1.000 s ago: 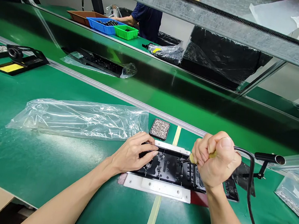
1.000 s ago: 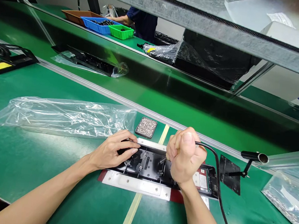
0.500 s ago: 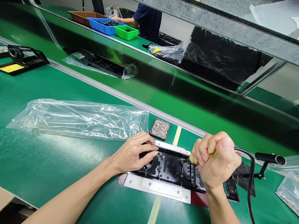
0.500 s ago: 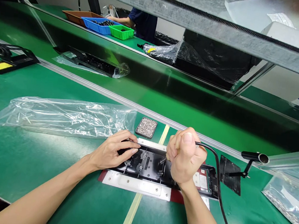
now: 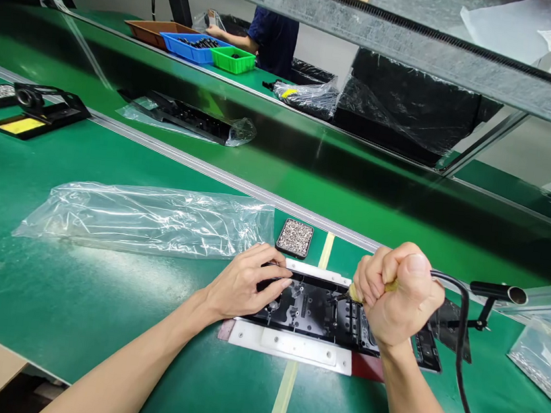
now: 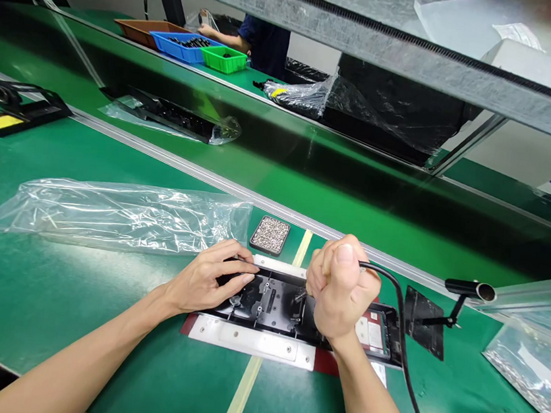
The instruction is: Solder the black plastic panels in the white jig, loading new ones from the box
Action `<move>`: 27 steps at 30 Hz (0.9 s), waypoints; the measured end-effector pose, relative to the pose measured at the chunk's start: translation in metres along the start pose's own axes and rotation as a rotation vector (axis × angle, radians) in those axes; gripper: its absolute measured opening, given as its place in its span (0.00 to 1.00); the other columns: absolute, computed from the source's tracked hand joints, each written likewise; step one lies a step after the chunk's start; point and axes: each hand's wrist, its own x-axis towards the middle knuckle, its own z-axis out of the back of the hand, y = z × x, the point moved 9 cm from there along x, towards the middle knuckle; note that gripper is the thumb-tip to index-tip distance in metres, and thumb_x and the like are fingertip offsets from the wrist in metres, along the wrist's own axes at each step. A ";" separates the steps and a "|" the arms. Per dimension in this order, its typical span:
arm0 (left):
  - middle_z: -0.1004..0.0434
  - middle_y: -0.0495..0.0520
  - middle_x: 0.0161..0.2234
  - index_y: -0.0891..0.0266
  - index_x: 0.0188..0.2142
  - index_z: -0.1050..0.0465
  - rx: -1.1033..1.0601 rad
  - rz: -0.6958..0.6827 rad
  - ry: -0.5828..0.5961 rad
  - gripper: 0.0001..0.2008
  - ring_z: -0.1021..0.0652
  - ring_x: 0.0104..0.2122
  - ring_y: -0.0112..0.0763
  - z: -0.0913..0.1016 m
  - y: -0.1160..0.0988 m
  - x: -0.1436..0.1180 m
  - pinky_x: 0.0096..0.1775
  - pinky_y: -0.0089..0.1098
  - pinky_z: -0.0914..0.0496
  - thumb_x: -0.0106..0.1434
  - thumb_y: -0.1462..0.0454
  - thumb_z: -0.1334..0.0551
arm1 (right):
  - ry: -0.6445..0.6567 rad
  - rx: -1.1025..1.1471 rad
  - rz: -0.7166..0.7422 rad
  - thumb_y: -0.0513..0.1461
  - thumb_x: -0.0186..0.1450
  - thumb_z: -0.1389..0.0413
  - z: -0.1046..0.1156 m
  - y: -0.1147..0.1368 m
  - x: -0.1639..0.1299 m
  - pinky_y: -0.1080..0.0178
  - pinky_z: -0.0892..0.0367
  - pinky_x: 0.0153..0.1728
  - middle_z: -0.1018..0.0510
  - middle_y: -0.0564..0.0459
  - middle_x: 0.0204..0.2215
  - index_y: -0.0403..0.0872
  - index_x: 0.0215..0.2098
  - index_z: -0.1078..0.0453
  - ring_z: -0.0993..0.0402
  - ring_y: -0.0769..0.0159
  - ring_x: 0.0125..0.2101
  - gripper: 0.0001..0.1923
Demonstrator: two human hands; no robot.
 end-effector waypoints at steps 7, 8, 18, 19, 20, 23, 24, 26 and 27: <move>0.22 0.57 0.42 0.61 0.46 0.20 0.000 -0.002 -0.005 0.08 0.24 0.41 0.36 0.001 -0.001 0.001 0.43 0.41 0.30 0.73 0.65 0.39 | -0.006 0.014 -0.007 0.48 0.71 0.43 0.001 -0.001 0.000 0.71 0.53 0.10 0.44 0.62 0.14 0.48 0.20 0.45 0.49 0.77 0.12 0.26; 0.22 0.57 0.42 0.61 0.46 0.20 -0.001 -0.002 -0.007 0.08 0.24 0.40 0.36 0.001 -0.001 0.001 0.43 0.41 0.30 0.73 0.65 0.39 | -0.006 0.015 -0.007 0.48 0.71 0.43 0.001 -0.001 0.000 0.71 0.53 0.10 0.44 0.62 0.14 0.48 0.20 0.45 0.49 0.77 0.12 0.26; 0.23 0.56 0.42 0.62 0.46 0.20 -0.009 0.002 -0.001 0.08 0.25 0.40 0.36 -0.001 0.001 0.000 0.43 0.41 0.30 0.73 0.66 0.39 | -0.005 0.016 -0.005 0.48 0.71 0.43 0.001 -0.001 0.000 0.71 0.52 0.10 0.45 0.61 0.13 0.47 0.20 0.45 0.49 0.76 0.11 0.26; 0.23 0.56 0.42 0.62 0.46 0.20 -0.008 0.001 -0.002 0.08 0.25 0.40 0.35 0.000 0.000 0.000 0.43 0.40 0.30 0.73 0.66 0.39 | -0.005 0.017 -0.009 0.48 0.71 0.43 0.001 -0.001 0.000 0.71 0.52 0.10 0.45 0.61 0.13 0.47 0.20 0.45 0.49 0.76 0.11 0.26; 0.23 0.56 0.42 0.62 0.46 0.20 -0.008 0.000 -0.003 0.08 0.25 0.40 0.35 0.000 0.000 0.000 0.43 0.40 0.31 0.73 0.66 0.39 | -0.006 0.017 -0.011 0.48 0.71 0.43 0.001 -0.002 0.000 0.71 0.53 0.10 0.45 0.61 0.13 0.48 0.20 0.45 0.49 0.76 0.11 0.26; 0.23 0.56 0.42 0.62 0.45 0.20 -0.009 -0.003 -0.007 0.08 0.25 0.40 0.35 0.001 -0.001 0.000 0.43 0.40 0.31 0.73 0.66 0.39 | -0.006 0.014 -0.008 0.48 0.71 0.43 0.002 -0.001 0.000 0.71 0.53 0.10 0.45 0.62 0.13 0.48 0.20 0.45 0.50 0.76 0.11 0.26; 0.23 0.56 0.42 0.62 0.45 0.20 -0.009 -0.003 -0.008 0.08 0.25 0.40 0.35 0.001 -0.001 0.000 0.43 0.40 0.31 0.73 0.66 0.39 | -0.006 0.012 -0.005 0.48 0.71 0.43 0.002 -0.001 0.000 0.71 0.53 0.10 0.45 0.62 0.13 0.48 0.20 0.45 0.50 0.76 0.11 0.26; 0.23 0.56 0.42 0.62 0.45 0.20 -0.008 -0.005 -0.009 0.08 0.25 0.40 0.35 0.001 -0.001 0.001 0.43 0.40 0.31 0.73 0.66 0.39 | -0.006 0.008 -0.007 0.48 0.71 0.43 0.002 -0.001 0.001 0.70 0.53 0.10 0.44 0.62 0.13 0.48 0.20 0.45 0.50 0.76 0.11 0.26; 0.23 0.56 0.42 0.62 0.45 0.20 -0.007 -0.005 -0.009 0.08 0.25 0.40 0.35 0.000 -0.001 0.001 0.43 0.40 0.31 0.73 0.66 0.39 | -0.006 0.008 -0.008 0.48 0.71 0.43 0.002 -0.001 0.001 0.70 0.53 0.10 0.44 0.62 0.13 0.48 0.20 0.45 0.50 0.76 0.11 0.26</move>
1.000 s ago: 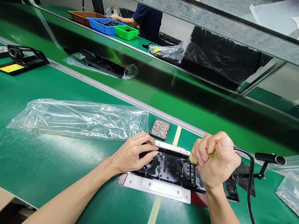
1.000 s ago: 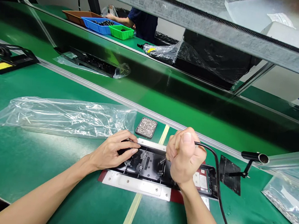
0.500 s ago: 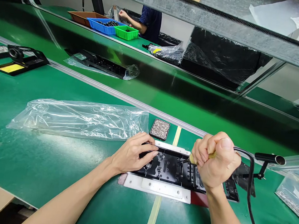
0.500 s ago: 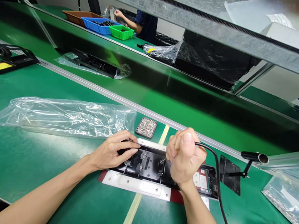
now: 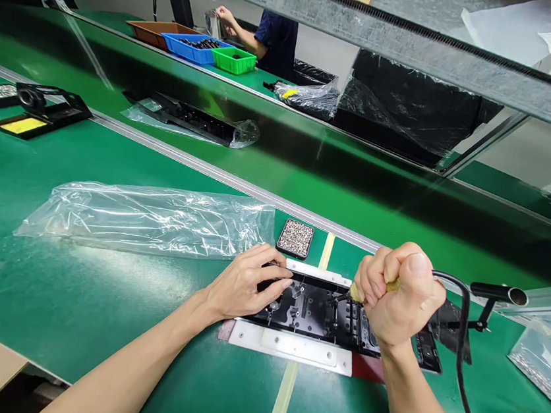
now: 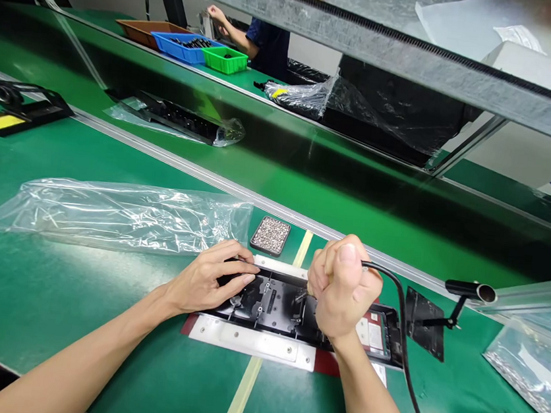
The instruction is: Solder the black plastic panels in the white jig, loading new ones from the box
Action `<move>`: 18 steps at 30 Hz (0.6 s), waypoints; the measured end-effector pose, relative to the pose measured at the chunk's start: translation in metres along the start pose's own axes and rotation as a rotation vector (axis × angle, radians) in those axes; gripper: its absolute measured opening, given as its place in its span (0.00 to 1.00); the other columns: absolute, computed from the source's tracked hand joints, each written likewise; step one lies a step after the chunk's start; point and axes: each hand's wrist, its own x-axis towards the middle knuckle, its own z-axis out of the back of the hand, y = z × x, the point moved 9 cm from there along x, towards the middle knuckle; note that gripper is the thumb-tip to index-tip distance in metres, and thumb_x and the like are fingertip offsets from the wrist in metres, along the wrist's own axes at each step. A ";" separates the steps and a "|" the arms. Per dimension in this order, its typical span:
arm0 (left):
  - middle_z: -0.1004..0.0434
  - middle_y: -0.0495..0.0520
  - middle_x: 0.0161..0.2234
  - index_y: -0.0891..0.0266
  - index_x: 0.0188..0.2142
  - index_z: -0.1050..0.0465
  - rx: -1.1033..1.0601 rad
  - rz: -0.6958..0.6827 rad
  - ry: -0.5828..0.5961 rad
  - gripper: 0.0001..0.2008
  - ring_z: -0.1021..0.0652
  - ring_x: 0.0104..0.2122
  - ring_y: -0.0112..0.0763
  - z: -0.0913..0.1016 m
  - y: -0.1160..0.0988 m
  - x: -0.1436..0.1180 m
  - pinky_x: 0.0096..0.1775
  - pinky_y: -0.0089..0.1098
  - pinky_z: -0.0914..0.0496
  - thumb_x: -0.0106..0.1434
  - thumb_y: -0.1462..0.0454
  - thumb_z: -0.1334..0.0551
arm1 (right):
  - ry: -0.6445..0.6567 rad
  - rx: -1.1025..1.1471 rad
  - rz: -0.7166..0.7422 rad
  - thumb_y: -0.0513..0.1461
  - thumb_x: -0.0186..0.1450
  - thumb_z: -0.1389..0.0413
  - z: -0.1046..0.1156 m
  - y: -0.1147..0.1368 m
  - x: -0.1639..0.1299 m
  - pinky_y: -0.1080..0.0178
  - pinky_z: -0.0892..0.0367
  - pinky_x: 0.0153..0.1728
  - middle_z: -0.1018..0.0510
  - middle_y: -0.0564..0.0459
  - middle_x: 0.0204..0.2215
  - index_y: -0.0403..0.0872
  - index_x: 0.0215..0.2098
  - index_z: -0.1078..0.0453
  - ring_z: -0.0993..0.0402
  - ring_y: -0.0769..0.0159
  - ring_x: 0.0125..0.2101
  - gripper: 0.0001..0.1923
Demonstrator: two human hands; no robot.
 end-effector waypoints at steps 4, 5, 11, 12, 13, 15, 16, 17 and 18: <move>0.23 0.57 0.41 0.63 0.45 0.20 -0.001 -0.001 -0.001 0.08 0.25 0.40 0.35 -0.001 0.000 0.001 0.43 0.40 0.31 0.73 0.66 0.39 | 0.011 0.009 -0.001 0.48 0.71 0.43 -0.001 -0.001 0.001 0.71 0.53 0.10 0.45 0.62 0.13 0.48 0.20 0.45 0.50 0.76 0.11 0.26; 0.23 0.57 0.41 0.63 0.45 0.20 -0.002 -0.001 -0.003 0.08 0.25 0.40 0.35 0.000 0.000 0.001 0.43 0.40 0.30 0.73 0.66 0.39 | 0.011 0.011 -0.001 0.48 0.71 0.43 0.000 -0.001 0.001 0.71 0.53 0.10 0.45 0.62 0.13 0.48 0.20 0.45 0.50 0.76 0.11 0.26; 0.23 0.57 0.42 0.62 0.45 0.20 -0.001 -0.002 -0.002 0.08 0.24 0.40 0.36 0.000 0.000 0.000 0.43 0.40 0.30 0.72 0.66 0.38 | 0.012 0.009 0.003 0.48 0.71 0.43 0.000 -0.001 0.002 0.71 0.52 0.10 0.45 0.62 0.13 0.48 0.20 0.45 0.50 0.76 0.11 0.26; 0.23 0.57 0.42 0.62 0.45 0.20 -0.001 -0.001 0.000 0.08 0.24 0.40 0.35 0.000 0.000 0.000 0.43 0.41 0.30 0.72 0.66 0.38 | 0.013 0.009 0.006 0.48 0.71 0.43 0.000 0.000 0.002 0.71 0.52 0.10 0.45 0.62 0.13 0.48 0.20 0.45 0.50 0.76 0.11 0.26; 0.23 0.56 0.42 0.62 0.45 0.20 -0.002 -0.001 -0.001 0.08 0.24 0.40 0.35 0.000 0.001 0.000 0.43 0.41 0.30 0.72 0.66 0.38 | 0.015 0.010 0.006 0.48 0.71 0.43 -0.001 0.000 0.002 0.71 0.52 0.10 0.45 0.62 0.13 0.48 0.20 0.44 0.50 0.76 0.11 0.26; 0.23 0.56 0.42 0.62 0.45 0.20 -0.003 -0.001 -0.002 0.08 0.24 0.40 0.36 0.000 0.001 0.000 0.43 0.41 0.30 0.72 0.66 0.39 | 0.017 0.013 0.001 0.48 0.71 0.43 -0.001 0.000 0.002 0.71 0.52 0.10 0.45 0.62 0.13 0.48 0.20 0.44 0.50 0.76 0.11 0.26; 0.23 0.56 0.42 0.61 0.45 0.20 -0.003 -0.001 -0.001 0.08 0.24 0.40 0.36 0.000 0.001 0.000 0.43 0.41 0.30 0.73 0.66 0.39 | 0.017 0.015 -0.002 0.48 0.71 0.43 -0.001 0.000 0.002 0.71 0.52 0.10 0.44 0.62 0.13 0.48 0.20 0.45 0.50 0.76 0.11 0.26; 0.23 0.56 0.42 0.61 0.45 0.20 -0.004 -0.002 -0.002 0.07 0.24 0.41 0.36 0.000 0.001 0.000 0.43 0.41 0.30 0.73 0.66 0.39 | 0.017 0.016 -0.005 0.48 0.71 0.43 -0.001 -0.001 0.002 0.71 0.52 0.10 0.44 0.62 0.13 0.48 0.21 0.44 0.50 0.76 0.11 0.25; 0.23 0.56 0.42 0.61 0.45 0.20 -0.004 -0.002 -0.001 0.07 0.24 0.41 0.36 0.000 0.001 0.000 0.44 0.41 0.30 0.73 0.66 0.39 | 0.016 0.014 -0.005 0.48 0.71 0.43 -0.001 0.000 0.002 0.71 0.52 0.10 0.44 0.62 0.13 0.48 0.21 0.44 0.50 0.76 0.11 0.25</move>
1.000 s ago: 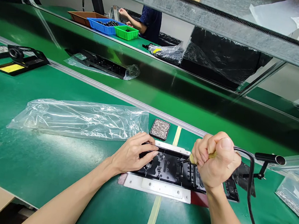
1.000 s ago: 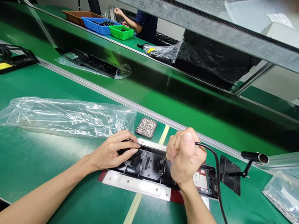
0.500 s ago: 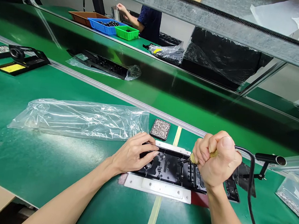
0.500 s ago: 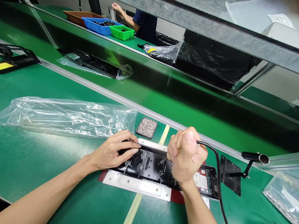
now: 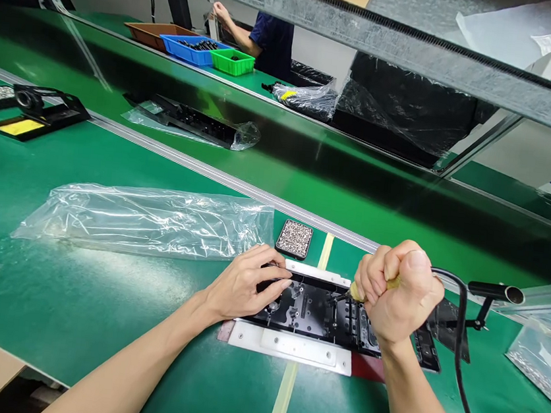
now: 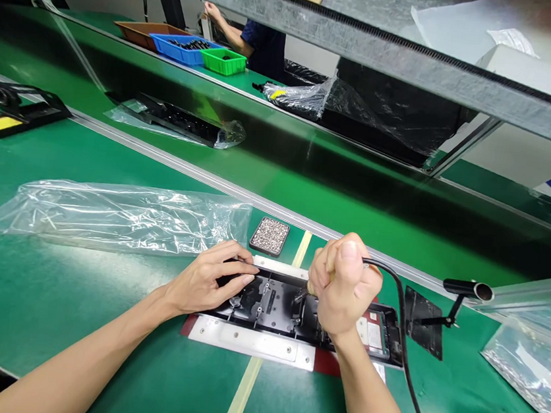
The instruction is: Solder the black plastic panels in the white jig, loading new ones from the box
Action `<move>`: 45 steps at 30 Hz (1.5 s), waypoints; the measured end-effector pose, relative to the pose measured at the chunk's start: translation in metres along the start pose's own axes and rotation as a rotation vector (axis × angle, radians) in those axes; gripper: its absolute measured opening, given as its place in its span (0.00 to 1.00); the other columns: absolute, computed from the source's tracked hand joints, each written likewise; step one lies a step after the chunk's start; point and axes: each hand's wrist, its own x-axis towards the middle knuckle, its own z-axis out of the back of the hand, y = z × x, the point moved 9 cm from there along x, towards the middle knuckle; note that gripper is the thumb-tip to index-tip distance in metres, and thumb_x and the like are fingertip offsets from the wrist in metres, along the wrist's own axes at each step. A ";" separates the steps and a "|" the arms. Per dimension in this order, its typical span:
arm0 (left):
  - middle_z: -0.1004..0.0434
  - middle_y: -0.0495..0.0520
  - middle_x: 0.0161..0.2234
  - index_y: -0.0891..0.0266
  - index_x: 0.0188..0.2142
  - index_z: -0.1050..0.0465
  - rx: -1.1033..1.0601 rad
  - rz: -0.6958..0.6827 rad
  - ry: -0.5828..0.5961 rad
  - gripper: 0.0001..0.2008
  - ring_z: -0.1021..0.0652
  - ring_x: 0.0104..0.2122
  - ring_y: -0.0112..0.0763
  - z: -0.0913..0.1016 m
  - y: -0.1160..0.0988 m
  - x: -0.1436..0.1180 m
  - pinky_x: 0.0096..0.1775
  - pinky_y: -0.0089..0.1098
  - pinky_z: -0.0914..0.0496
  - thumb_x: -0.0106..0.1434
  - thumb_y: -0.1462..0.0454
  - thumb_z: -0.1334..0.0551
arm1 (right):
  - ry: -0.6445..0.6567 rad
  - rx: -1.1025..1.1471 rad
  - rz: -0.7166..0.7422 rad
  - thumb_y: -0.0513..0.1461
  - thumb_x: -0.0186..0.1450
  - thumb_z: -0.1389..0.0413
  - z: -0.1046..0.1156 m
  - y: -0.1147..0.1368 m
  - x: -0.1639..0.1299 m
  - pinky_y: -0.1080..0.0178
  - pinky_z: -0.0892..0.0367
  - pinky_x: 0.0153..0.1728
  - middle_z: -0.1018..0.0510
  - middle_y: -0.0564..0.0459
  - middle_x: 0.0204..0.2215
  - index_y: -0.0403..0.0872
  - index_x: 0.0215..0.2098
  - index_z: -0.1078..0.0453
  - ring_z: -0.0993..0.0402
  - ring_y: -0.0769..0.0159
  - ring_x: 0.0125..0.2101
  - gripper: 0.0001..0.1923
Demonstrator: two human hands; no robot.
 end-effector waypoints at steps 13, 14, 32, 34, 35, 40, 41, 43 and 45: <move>0.23 0.56 0.42 0.61 0.44 0.20 0.004 0.006 0.002 0.08 0.24 0.41 0.36 -0.001 0.001 0.000 0.44 0.41 0.30 0.73 0.65 0.39 | 0.004 0.003 0.002 0.49 0.71 0.43 0.001 0.001 -0.002 0.71 0.52 0.10 0.43 0.62 0.13 0.48 0.21 0.43 0.50 0.76 0.12 0.25; 0.23 0.56 0.42 0.61 0.44 0.20 0.004 0.007 0.000 0.08 0.24 0.41 0.36 -0.001 0.001 0.000 0.44 0.41 0.30 0.73 0.65 0.39 | 0.003 0.003 0.002 0.49 0.71 0.43 0.001 0.001 -0.002 0.71 0.52 0.10 0.43 0.62 0.13 0.48 0.21 0.43 0.50 0.76 0.12 0.25; 0.22 0.56 0.42 0.61 0.45 0.20 0.007 0.014 0.006 0.08 0.24 0.41 0.36 -0.001 0.002 -0.001 0.44 0.41 0.30 0.73 0.66 0.39 | -0.014 0.001 -0.012 0.48 0.71 0.43 0.003 0.000 -0.002 0.71 0.52 0.10 0.44 0.62 0.13 0.48 0.21 0.44 0.50 0.76 0.11 0.24; 0.22 0.56 0.42 0.61 0.45 0.20 0.001 0.010 0.002 0.08 0.24 0.41 0.36 -0.001 0.001 -0.001 0.44 0.41 0.30 0.73 0.66 0.39 | -0.010 0.001 -0.005 0.48 0.71 0.43 0.003 0.001 -0.001 0.71 0.52 0.10 0.44 0.62 0.13 0.48 0.21 0.44 0.50 0.76 0.11 0.24; 0.23 0.56 0.42 0.61 0.45 0.20 -0.002 0.008 0.001 0.08 0.24 0.41 0.35 -0.001 0.001 -0.001 0.44 0.41 0.31 0.73 0.66 0.39 | -0.012 0.002 -0.002 0.48 0.71 0.43 0.003 0.001 -0.001 0.71 0.52 0.10 0.44 0.62 0.13 0.48 0.21 0.44 0.50 0.76 0.11 0.24; 0.23 0.56 0.42 0.61 0.45 0.20 -0.003 0.011 0.008 0.08 0.24 0.41 0.36 -0.001 0.001 0.000 0.44 0.41 0.31 0.73 0.66 0.39 | -0.024 0.014 0.001 0.47 0.71 0.44 0.005 0.001 -0.001 0.71 0.51 0.10 0.44 0.62 0.12 0.48 0.21 0.43 0.50 0.76 0.11 0.24; 0.23 0.56 0.42 0.61 0.45 0.20 -0.001 0.011 0.005 0.08 0.24 0.41 0.36 -0.001 0.001 0.000 0.44 0.41 0.31 0.73 0.66 0.39 | -0.022 0.016 0.004 0.47 0.71 0.44 0.005 0.001 -0.001 0.71 0.51 0.10 0.44 0.62 0.12 0.48 0.21 0.43 0.51 0.76 0.11 0.23; 0.23 0.56 0.42 0.61 0.45 0.20 0.002 0.010 0.004 0.08 0.24 0.41 0.36 -0.001 0.001 0.000 0.44 0.41 0.31 0.73 0.66 0.39 | -0.017 0.016 0.012 0.46 0.71 0.44 0.004 0.002 -0.001 0.71 0.51 0.10 0.44 0.62 0.12 0.48 0.21 0.43 0.51 0.76 0.11 0.23; 0.22 0.56 0.42 0.61 0.45 0.20 0.004 0.010 0.004 0.08 0.24 0.41 0.36 -0.001 0.001 0.000 0.44 0.41 0.30 0.73 0.65 0.39 | -0.013 0.009 0.013 0.46 0.71 0.44 0.004 0.002 -0.001 0.71 0.51 0.10 0.44 0.62 0.12 0.48 0.21 0.43 0.51 0.76 0.11 0.23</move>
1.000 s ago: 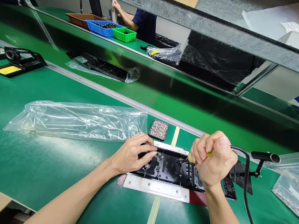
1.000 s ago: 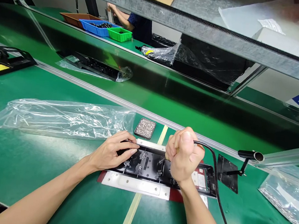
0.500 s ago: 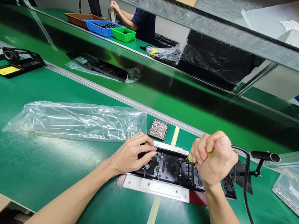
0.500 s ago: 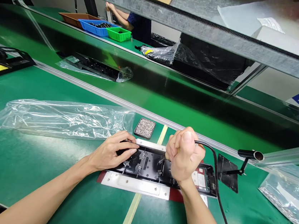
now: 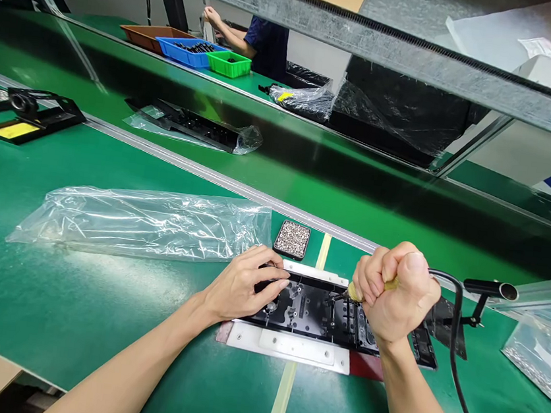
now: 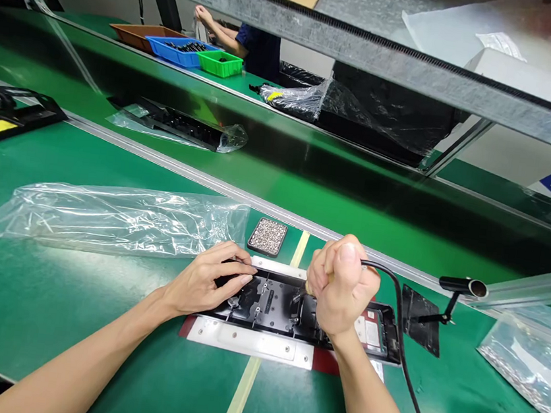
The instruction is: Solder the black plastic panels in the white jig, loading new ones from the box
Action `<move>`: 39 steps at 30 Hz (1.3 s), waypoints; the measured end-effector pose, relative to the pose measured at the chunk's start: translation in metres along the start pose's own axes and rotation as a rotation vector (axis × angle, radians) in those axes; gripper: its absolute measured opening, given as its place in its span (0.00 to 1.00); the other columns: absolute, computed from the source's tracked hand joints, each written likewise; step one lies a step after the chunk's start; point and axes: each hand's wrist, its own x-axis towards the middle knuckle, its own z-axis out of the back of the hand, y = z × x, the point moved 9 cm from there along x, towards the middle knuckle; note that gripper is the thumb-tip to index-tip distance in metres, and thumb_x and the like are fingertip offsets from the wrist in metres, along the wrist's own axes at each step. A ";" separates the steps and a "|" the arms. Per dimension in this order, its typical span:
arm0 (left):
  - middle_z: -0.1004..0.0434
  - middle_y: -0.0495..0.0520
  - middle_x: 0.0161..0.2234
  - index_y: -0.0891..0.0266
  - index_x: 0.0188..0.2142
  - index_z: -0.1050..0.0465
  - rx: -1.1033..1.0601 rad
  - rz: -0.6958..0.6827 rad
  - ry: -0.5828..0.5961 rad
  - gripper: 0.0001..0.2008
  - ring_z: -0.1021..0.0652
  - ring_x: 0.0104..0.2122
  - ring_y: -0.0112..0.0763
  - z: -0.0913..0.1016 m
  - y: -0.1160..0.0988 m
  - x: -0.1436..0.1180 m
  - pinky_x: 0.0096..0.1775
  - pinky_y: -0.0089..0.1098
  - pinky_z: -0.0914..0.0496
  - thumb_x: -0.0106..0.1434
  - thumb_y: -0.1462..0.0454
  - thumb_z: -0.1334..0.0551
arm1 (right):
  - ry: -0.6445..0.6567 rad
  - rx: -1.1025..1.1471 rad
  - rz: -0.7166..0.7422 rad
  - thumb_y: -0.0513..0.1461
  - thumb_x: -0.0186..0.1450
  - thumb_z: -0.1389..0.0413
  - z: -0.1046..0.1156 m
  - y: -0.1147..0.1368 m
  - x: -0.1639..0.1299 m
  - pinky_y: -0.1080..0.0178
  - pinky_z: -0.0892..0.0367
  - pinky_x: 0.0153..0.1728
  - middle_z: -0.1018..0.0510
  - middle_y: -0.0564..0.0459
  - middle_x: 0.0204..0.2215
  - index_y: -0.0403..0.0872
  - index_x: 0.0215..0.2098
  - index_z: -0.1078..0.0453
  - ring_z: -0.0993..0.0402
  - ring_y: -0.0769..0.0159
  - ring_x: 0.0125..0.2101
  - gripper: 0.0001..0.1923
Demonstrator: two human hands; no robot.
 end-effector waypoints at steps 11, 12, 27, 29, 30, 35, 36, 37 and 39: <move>0.23 0.57 0.42 0.60 0.45 0.20 0.003 0.000 0.002 0.08 0.24 0.41 0.36 0.000 0.001 -0.001 0.44 0.41 0.29 0.73 0.65 0.39 | 0.010 0.001 -0.008 0.47 0.71 0.44 -0.001 -0.001 0.000 0.71 0.52 0.11 0.44 0.62 0.13 0.48 0.21 0.43 0.50 0.76 0.12 0.24; 0.23 0.57 0.42 0.60 0.45 0.20 0.006 0.000 0.000 0.08 0.24 0.41 0.36 0.000 0.001 -0.001 0.44 0.41 0.29 0.73 0.65 0.40 | 0.013 0.000 -0.008 0.48 0.71 0.44 -0.001 -0.001 0.000 0.71 0.52 0.11 0.43 0.62 0.13 0.48 0.21 0.43 0.50 0.76 0.12 0.24; 0.22 0.57 0.42 0.60 0.45 0.20 -0.004 -0.003 -0.003 0.08 0.24 0.41 0.36 0.000 0.000 -0.001 0.44 0.42 0.29 0.73 0.66 0.39 | 0.066 0.013 -0.036 0.46 0.71 0.44 -0.003 -0.002 -0.001 0.70 0.49 0.11 0.42 0.61 0.14 0.48 0.22 0.43 0.49 0.75 0.12 0.23; 0.22 0.57 0.43 0.61 0.45 0.20 -0.010 -0.005 -0.007 0.08 0.24 0.41 0.36 0.001 0.000 -0.001 0.44 0.42 0.29 0.73 0.66 0.39 | 0.122 0.045 -0.074 0.45 0.71 0.44 -0.005 -0.004 0.000 0.70 0.47 0.12 0.41 0.61 0.14 0.48 0.22 0.41 0.48 0.75 0.12 0.21; 0.22 0.57 0.43 0.61 0.45 0.20 -0.011 -0.006 -0.008 0.08 0.24 0.42 0.36 0.001 0.000 -0.001 0.45 0.42 0.29 0.72 0.66 0.39 | 0.161 0.066 -0.102 0.44 0.70 0.44 -0.006 -0.005 0.001 0.69 0.46 0.12 0.40 0.60 0.14 0.48 0.22 0.40 0.47 0.74 0.13 0.20; 0.23 0.57 0.43 0.61 0.45 0.20 -0.014 -0.007 -0.011 0.08 0.24 0.42 0.36 0.000 0.001 -0.002 0.45 0.42 0.29 0.72 0.67 0.39 | 0.323 0.139 -0.180 0.45 0.70 0.45 -0.007 -0.002 0.007 0.68 0.40 0.14 0.39 0.60 0.14 0.47 0.22 0.38 0.44 0.73 0.13 0.20; 0.23 0.57 0.43 0.61 0.46 0.20 -0.014 -0.008 -0.012 0.08 0.24 0.42 0.37 0.000 0.001 -0.002 0.45 0.42 0.30 0.72 0.67 0.38 | 0.326 0.146 -0.159 0.45 0.71 0.46 -0.004 0.004 0.009 0.67 0.40 0.14 0.39 0.60 0.14 0.47 0.22 0.38 0.44 0.73 0.12 0.20; 0.23 0.57 0.43 0.61 0.46 0.20 -0.016 -0.009 -0.012 0.08 0.24 0.42 0.37 0.000 0.001 -0.003 0.44 0.42 0.30 0.72 0.67 0.39 | 0.312 0.149 -0.128 0.45 0.71 0.47 0.000 0.011 0.012 0.67 0.39 0.13 0.39 0.60 0.14 0.47 0.22 0.38 0.44 0.73 0.12 0.20; 0.23 0.57 0.43 0.61 0.46 0.19 -0.024 -0.014 -0.012 0.09 0.25 0.41 0.37 -0.001 0.001 -0.003 0.44 0.41 0.30 0.72 0.67 0.39 | 0.246 0.137 -0.051 0.44 0.72 0.49 0.010 0.027 0.016 0.67 0.40 0.13 0.39 0.60 0.13 0.47 0.21 0.37 0.44 0.73 0.11 0.21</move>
